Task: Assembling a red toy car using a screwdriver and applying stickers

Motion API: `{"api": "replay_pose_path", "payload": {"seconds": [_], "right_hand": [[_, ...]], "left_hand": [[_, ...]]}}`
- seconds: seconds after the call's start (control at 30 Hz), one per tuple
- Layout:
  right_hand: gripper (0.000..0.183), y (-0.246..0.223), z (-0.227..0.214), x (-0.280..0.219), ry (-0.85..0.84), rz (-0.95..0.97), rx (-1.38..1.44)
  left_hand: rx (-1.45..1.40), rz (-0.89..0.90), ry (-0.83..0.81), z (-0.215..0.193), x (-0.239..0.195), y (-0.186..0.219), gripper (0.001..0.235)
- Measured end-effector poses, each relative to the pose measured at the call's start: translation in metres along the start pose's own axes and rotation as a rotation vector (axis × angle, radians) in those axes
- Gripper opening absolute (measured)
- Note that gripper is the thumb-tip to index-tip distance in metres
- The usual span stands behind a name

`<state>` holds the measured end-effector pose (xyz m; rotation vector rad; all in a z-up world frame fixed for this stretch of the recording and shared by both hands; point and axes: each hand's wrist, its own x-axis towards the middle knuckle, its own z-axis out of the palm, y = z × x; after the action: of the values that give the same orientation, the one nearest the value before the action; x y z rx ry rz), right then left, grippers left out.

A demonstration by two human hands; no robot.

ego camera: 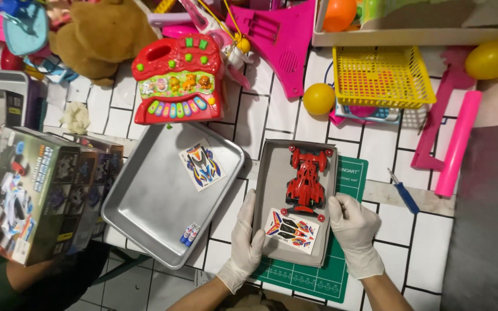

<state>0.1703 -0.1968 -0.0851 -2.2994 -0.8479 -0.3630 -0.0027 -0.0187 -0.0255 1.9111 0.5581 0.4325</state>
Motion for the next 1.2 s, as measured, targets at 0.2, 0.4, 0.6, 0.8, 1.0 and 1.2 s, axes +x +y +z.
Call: {"api": "replay_pose_path", "payload": {"seconds": [0.2, 0.4, 0.6, 0.8, 1.0, 1.2], "right_hand": [[0.015, -0.032, -0.023, 0.006, -0.014, 0.285, 0.053], [0.062, -0.088, -0.061, -0.044, -0.169, 0.505, 0.396], [0.072, -0.085, -0.053, -0.054, -0.207, 0.444, 0.214], [0.054, -0.079, -0.044, -0.061, -0.204, 0.340, 0.122], [0.048, -0.072, -0.038, -0.065, -0.179, 0.307, 0.116], [0.045, -0.056, -0.026, -0.072, -0.127, 0.247, 0.125]], "left_hand": [[-0.050, -0.045, -0.014, -0.004, -0.002, -0.007, 0.081], [-0.228, -0.283, -0.063, -0.019, 0.012, -0.005, 0.065], [-0.338, -0.404, -0.178, -0.030, 0.023, 0.006, 0.063], [-0.388, -0.518, -0.178, -0.039, 0.026, 0.021, 0.059], [-0.389, -0.583, -0.205, -0.043, 0.031, 0.032, 0.067], [-0.328, -0.498, -0.201, -0.030, 0.027, 0.004, 0.061]]}}
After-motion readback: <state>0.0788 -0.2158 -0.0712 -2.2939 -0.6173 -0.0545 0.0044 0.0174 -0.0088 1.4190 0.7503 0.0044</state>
